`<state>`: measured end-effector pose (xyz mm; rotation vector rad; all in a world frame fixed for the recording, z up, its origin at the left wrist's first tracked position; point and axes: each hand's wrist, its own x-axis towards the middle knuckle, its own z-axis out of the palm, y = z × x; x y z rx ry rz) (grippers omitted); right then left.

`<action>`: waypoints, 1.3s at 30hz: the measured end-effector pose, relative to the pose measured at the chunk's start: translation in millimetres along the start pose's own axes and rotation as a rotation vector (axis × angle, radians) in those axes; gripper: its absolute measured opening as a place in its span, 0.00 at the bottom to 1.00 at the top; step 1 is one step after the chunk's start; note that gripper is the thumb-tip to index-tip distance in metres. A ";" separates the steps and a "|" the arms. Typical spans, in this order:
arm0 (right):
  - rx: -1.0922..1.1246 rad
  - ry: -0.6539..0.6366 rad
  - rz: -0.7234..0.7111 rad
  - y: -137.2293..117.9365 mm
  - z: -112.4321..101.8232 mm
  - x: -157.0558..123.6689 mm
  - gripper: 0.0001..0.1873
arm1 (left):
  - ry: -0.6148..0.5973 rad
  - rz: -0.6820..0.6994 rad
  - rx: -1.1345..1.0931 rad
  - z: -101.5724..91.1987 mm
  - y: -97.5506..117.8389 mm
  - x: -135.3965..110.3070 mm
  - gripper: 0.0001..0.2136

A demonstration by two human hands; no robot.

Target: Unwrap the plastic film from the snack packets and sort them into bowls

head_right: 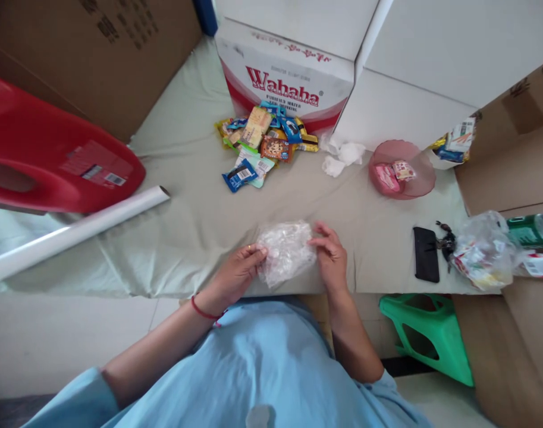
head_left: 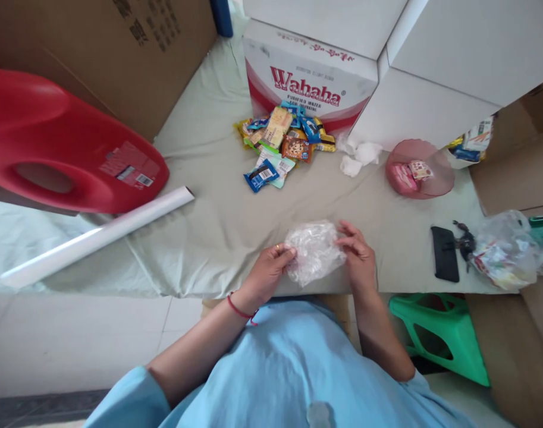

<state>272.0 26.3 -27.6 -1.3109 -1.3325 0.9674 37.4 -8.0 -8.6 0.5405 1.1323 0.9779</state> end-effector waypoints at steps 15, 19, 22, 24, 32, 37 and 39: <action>-0.004 -0.290 0.233 -28.7 15.6 -3.7 0.16 | 0.120 0.225 0.302 -6.3 12.7 -0.2 0.23; 0.064 -0.141 0.247 -12.5 -15.7 5.8 0.15 | 0.220 0.199 0.281 -29.1 21.1 2.8 0.24; 0.096 -0.080 0.248 -7.8 -27.2 8.5 0.14 | 0.250 0.210 0.210 -35.0 22.9 6.8 0.22; 0.136 -0.034 0.258 -8.6 -27.2 8.4 0.15 | 0.247 0.227 0.175 -34.6 23.0 9.0 0.21; 0.470 0.032 0.458 -16.0 -19.8 6.2 0.17 | 0.225 0.254 0.188 -43.1 26.7 7.5 0.18; 0.516 -0.049 0.589 -15.4 -19.2 6.0 0.20 | 0.237 0.314 0.208 -51.9 33.5 11.2 0.17; 0.438 -0.048 0.588 -14.9 -17.1 4.8 0.21 | 0.285 0.362 0.200 -52.7 37.1 13.8 0.16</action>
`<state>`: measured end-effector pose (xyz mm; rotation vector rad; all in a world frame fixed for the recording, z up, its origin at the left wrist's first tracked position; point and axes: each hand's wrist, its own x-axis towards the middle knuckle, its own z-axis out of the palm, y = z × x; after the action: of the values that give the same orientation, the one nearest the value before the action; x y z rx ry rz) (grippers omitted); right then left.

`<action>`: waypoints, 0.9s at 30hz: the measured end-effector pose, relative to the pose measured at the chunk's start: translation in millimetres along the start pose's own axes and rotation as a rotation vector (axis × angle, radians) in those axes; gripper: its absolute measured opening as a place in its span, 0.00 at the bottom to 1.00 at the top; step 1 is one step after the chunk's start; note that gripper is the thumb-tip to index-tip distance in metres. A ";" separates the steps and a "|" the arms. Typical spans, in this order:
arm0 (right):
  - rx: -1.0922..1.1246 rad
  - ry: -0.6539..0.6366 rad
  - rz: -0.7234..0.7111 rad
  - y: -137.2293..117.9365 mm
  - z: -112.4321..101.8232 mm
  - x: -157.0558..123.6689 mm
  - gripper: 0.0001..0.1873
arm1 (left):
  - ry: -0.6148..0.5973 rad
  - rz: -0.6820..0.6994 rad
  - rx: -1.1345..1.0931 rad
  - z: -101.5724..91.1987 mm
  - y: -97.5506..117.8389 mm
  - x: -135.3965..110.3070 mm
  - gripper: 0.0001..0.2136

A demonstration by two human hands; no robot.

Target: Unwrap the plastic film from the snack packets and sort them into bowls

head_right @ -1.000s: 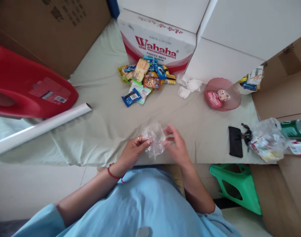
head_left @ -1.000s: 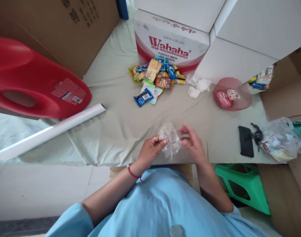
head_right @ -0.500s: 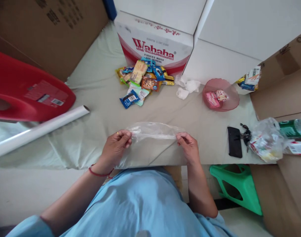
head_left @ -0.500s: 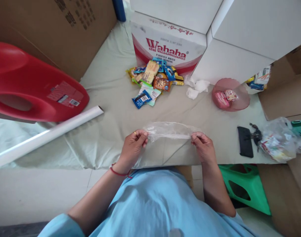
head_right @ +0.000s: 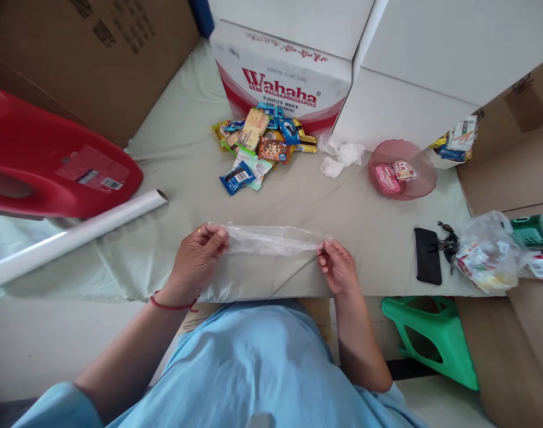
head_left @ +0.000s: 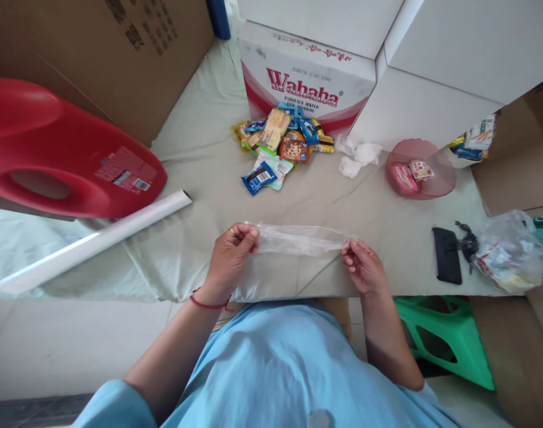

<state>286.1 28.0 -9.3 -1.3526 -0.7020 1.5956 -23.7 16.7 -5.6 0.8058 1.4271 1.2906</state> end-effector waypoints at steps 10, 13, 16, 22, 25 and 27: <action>-0.329 -0.157 -0.240 14.4 7.3 -12.5 0.18 | -0.140 -0.264 0.153 16.3 7.7 -24.9 0.31; -0.429 -0.275 -0.349 13.2 12.6 -19.4 0.16 | -0.197 -0.338 0.137 41.7 11.0 -19.7 0.30; -0.494 -0.379 -0.378 14.5 16.5 -26.7 0.13 | -0.066 -0.237 0.203 65.5 8.1 0.8 0.25; -0.428 -0.281 -0.149 29.3 3.9 -36.4 0.19 | -0.002 -0.209 -0.054 74.0 -7.1 33.5 0.09; -0.393 -0.132 -0.118 32.9 -8.2 -38.1 0.24 | 0.018 -0.004 0.044 69.9 -9.3 29.5 0.08; -0.433 -0.014 -0.231 31.0 -11.2 -36.4 0.29 | -0.012 0.113 0.110 70.1 -8.0 21.6 0.06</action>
<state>288.4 -19.4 -22.2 -1.4998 -1.2175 1.3143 38.4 55.9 -13.0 0.9783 1.4702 1.2986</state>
